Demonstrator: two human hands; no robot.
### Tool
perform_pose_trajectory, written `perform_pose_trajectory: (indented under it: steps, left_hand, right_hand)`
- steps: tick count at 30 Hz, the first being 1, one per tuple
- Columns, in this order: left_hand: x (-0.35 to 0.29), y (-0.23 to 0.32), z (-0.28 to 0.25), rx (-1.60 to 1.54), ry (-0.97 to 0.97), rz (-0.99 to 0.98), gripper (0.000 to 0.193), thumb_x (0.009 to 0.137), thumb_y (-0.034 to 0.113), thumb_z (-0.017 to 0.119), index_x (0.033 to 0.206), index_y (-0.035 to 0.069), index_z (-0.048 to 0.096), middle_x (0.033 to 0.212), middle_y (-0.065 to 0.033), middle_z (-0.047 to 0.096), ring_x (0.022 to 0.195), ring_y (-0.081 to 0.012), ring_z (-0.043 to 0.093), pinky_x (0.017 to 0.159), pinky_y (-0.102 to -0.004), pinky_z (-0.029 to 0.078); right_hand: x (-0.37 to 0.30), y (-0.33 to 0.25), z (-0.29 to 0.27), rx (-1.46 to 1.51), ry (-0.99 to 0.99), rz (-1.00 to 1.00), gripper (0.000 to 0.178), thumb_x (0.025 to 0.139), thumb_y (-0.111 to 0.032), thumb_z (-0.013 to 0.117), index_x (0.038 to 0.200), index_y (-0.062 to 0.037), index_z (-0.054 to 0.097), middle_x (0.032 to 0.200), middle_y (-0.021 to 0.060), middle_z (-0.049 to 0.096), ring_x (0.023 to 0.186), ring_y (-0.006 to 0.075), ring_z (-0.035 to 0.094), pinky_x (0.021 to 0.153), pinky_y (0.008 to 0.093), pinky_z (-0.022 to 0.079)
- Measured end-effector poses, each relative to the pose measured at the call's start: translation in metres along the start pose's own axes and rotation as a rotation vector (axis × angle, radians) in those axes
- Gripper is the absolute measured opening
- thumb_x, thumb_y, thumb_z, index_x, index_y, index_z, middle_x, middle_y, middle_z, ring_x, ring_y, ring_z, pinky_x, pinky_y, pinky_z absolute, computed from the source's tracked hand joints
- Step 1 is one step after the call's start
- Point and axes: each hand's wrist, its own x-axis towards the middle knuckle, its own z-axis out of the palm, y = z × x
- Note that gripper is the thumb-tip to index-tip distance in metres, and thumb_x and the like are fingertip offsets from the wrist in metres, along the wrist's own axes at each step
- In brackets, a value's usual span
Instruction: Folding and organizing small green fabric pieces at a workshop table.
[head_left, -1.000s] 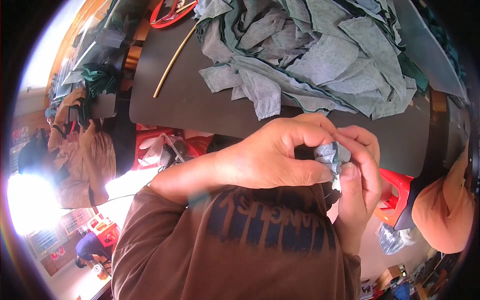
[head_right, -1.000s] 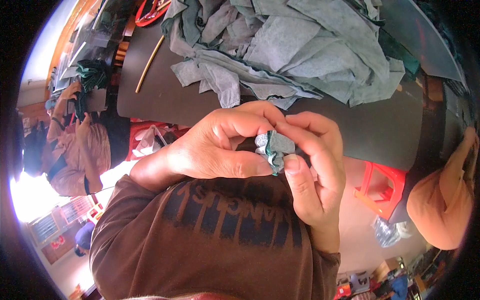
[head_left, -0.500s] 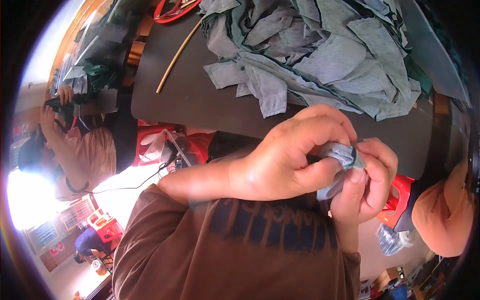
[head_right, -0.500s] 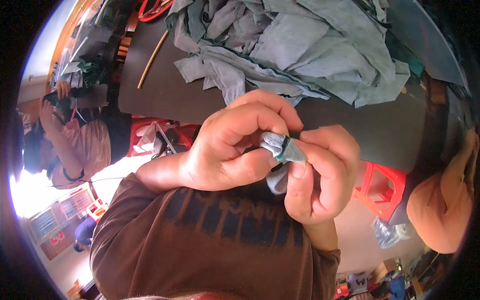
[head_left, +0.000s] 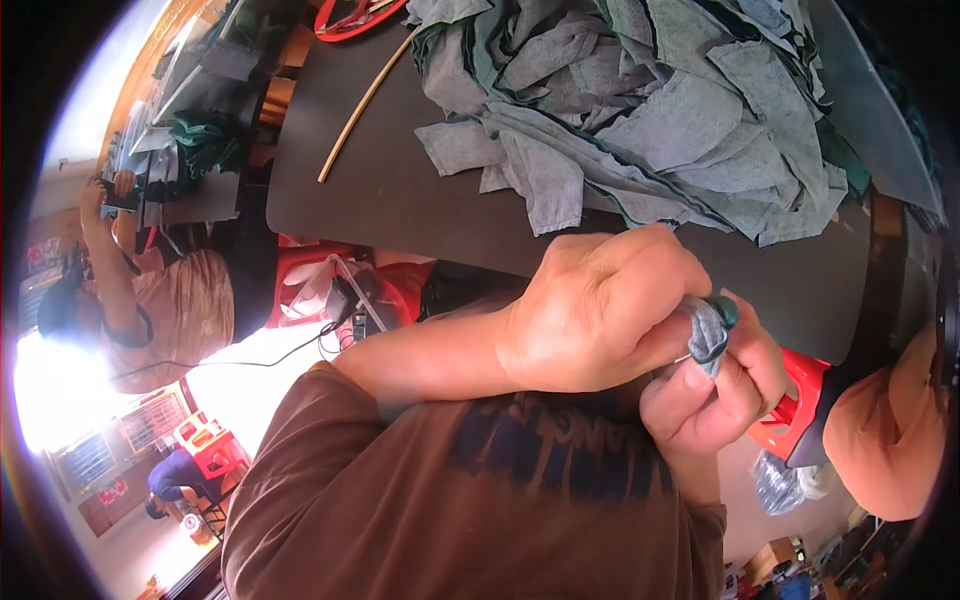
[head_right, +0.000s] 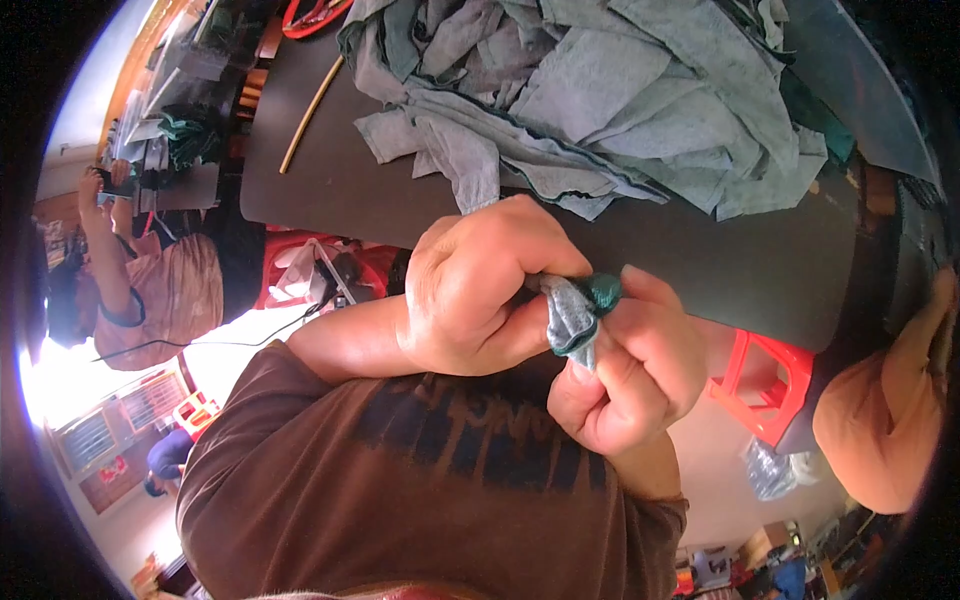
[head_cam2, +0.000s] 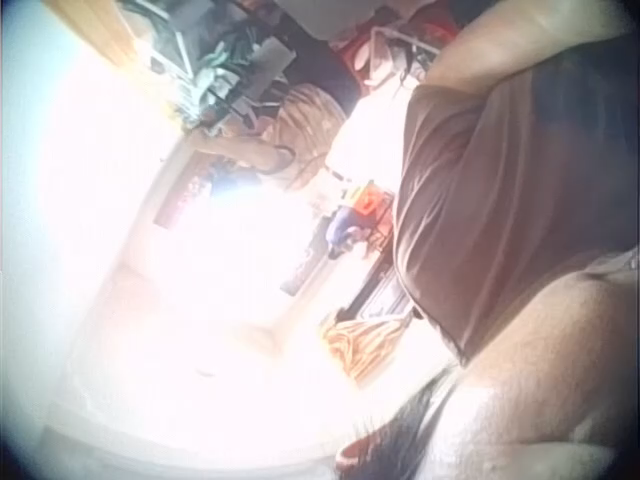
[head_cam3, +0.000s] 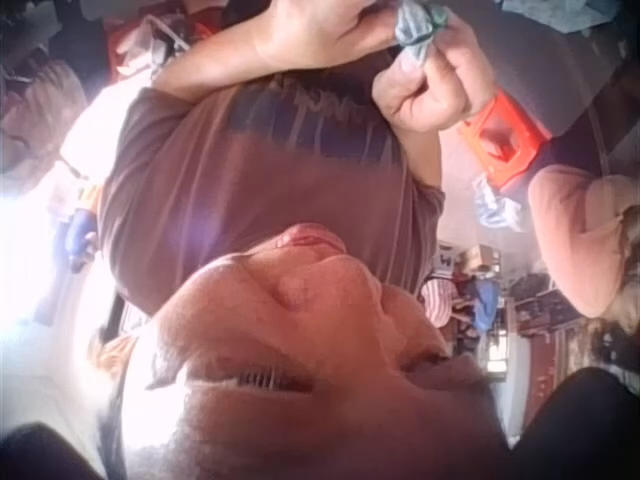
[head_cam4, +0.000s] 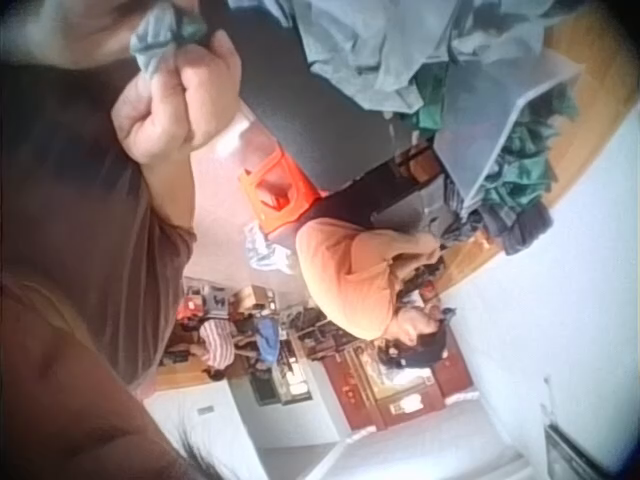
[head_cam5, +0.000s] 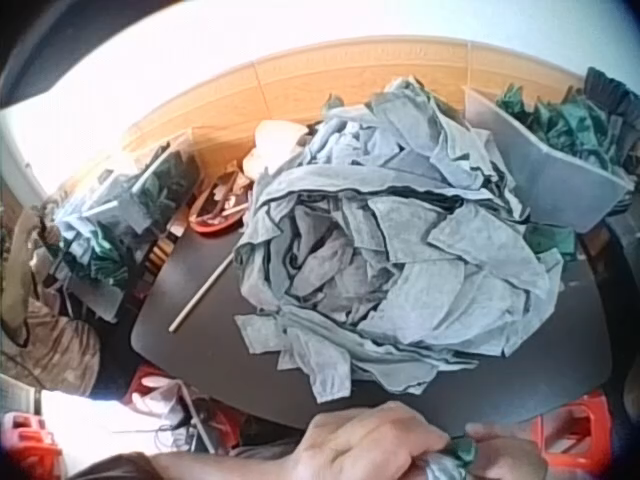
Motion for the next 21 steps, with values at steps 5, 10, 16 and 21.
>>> perform_pose_trajectory:
  steps: [5, 10, 16, 21]
  left_hand:
    - [0.004, -0.013, 0.003, 0.045, -0.021, 0.059, 0.021, 0.067, 0.003, 0.069, 0.085, 0.002, 0.057, 0.074, -0.0075, 0.054, 0.063, -0.0223, 0.054, 0.054, -0.03, 0.043]
    - [0.003, -0.005, -0.001, -0.046, -0.067, -0.163, 0.019, 0.073, 0.002, 0.067, 0.09, 0.003, 0.059, 0.077, -0.0065, 0.055, 0.066, -0.0167, 0.055, 0.058, -0.0265, 0.044]
    - [-0.003, 0.002, -0.005, -0.421, -0.153, -0.477, 0.021, 0.084, 0.001, 0.058, 0.103, 0.003, 0.051, 0.083, -0.0018, 0.056, 0.071, -0.0061, 0.052, 0.061, -0.0198, 0.044]
    - [0.008, 0.015, -0.021, -0.766, -0.297, -0.85, 0.029, 0.082, -0.005, 0.052, 0.109, 0.002, 0.044, 0.081, -0.0025, 0.055, 0.065, -0.007, 0.055, 0.059, -0.0206, 0.044]
  right_hand:
    - [0.005, -0.001, -0.004, 0.134, -0.087, 0.136, 0.019, 0.083, -0.007, 0.055, 0.1, 0.0009, 0.049, 0.087, 0.017, 0.056, 0.067, 0.0262, 0.057, 0.064, 0.0357, 0.051]
    - [-0.002, -0.001, 0.0, 0.331, -0.076, 0.388, 0.027, 0.078, 0.001, 0.06, 0.103, -0.0005, 0.048, 0.095, 0.0175, 0.054, 0.079, 0.0236, 0.055, 0.069, 0.0301, 0.046]
    - [-0.005, 0.005, -0.002, 0.456, -0.08, 0.395, 0.029, 0.077, 0.002, 0.062, 0.102, -0.001, 0.049, 0.1, 0.0205, 0.056, 0.083, 0.0241, 0.058, 0.073, 0.0309, 0.048]
    - [-0.002, 0.009, -0.006, 0.304, -0.158, 0.3, 0.025, 0.079, 0.001, 0.059, 0.102, -0.0009, 0.049, 0.1, 0.0227, 0.057, 0.084, 0.0268, 0.06, 0.073, 0.0315, 0.049]
